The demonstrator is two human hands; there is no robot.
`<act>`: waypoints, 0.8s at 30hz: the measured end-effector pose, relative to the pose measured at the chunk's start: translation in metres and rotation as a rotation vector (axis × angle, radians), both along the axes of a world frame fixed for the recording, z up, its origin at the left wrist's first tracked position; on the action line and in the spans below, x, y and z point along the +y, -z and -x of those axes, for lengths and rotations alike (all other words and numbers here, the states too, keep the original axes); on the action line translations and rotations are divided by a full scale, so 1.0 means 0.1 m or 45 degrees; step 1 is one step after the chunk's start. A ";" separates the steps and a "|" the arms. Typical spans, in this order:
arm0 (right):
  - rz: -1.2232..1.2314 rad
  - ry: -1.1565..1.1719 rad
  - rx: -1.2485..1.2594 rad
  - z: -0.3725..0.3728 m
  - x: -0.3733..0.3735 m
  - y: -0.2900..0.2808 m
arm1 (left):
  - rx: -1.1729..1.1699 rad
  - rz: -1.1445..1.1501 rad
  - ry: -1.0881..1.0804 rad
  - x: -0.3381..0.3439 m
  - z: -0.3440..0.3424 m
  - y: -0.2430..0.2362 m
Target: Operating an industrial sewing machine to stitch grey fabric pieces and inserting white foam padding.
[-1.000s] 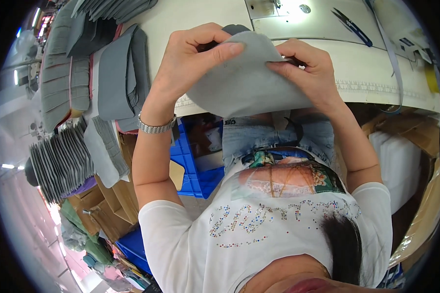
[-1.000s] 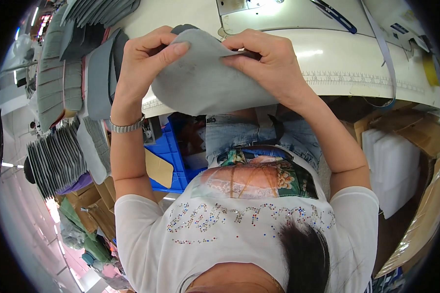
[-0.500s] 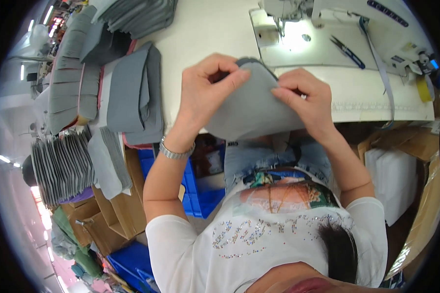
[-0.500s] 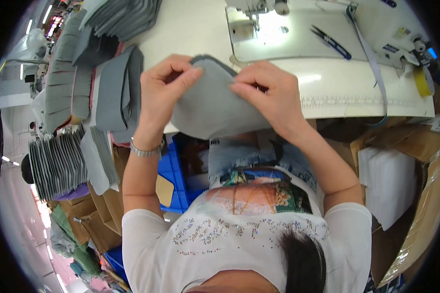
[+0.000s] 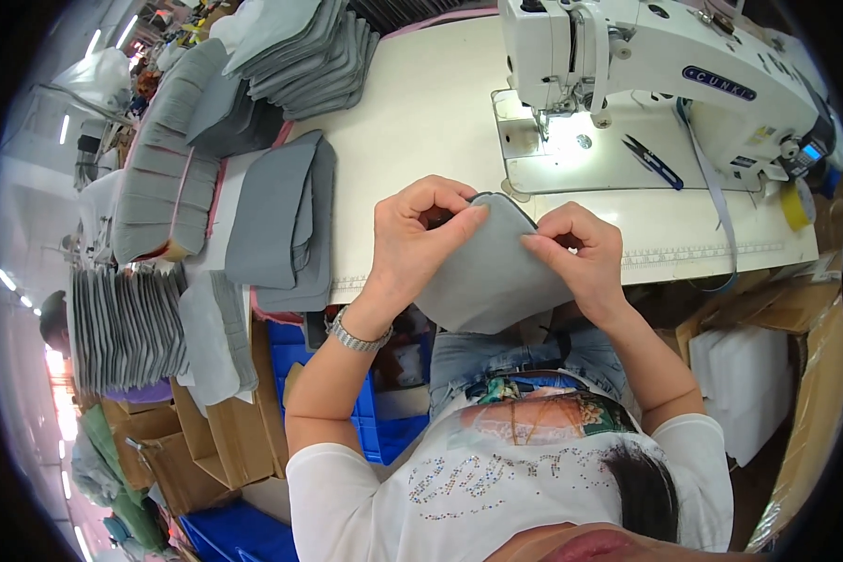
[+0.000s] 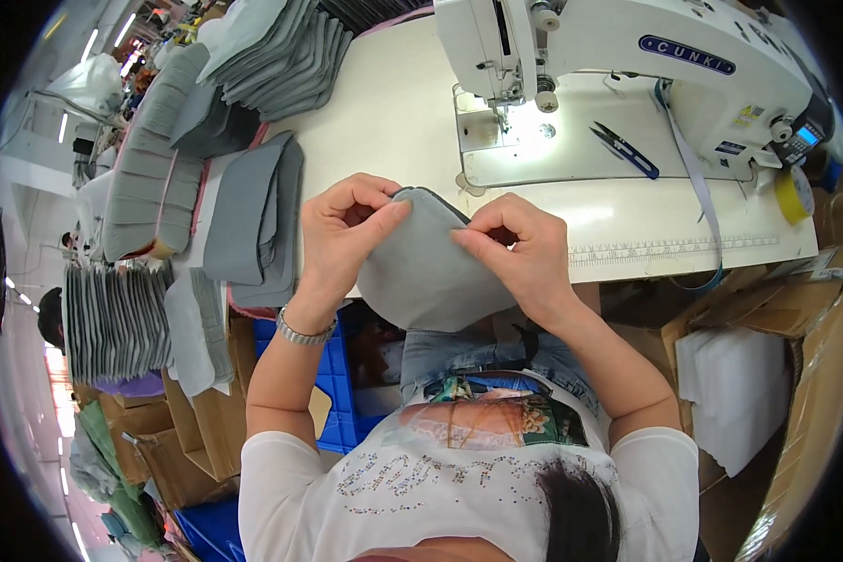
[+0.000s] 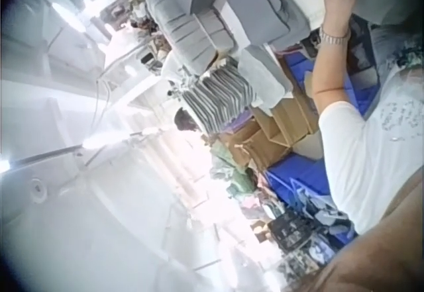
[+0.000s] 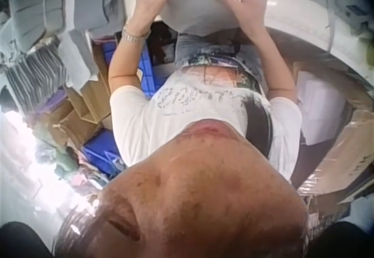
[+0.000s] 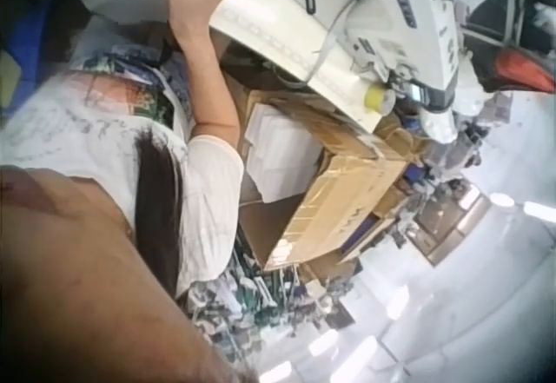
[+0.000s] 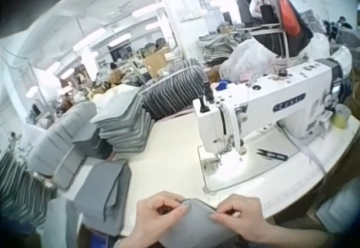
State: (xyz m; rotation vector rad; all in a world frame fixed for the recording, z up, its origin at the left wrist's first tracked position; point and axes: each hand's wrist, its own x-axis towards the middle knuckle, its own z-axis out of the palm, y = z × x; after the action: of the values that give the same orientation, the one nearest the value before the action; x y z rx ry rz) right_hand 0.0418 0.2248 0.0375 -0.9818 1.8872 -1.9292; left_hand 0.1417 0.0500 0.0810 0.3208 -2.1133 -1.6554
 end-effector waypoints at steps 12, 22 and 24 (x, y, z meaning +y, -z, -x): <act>0.061 -0.001 0.070 -0.10 0.05 -0.02 | 0.057 0.099 -0.037 0.12 -0.10 -0.07; 0.003 -0.074 0.392 0.03 0.19 0.11 | 0.072 -0.075 -0.048 -0.09 0.06 0.02; 0.027 -0.182 0.811 0.12 0.23 0.15 | 0.036 -0.110 -0.018 -0.15 0.12 0.09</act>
State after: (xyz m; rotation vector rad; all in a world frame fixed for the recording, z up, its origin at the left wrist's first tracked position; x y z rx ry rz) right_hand 0.0299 0.2478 0.0224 -1.8495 2.0166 -1.6750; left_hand 0.1301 0.0349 0.0722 0.3363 -2.0184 -1.7361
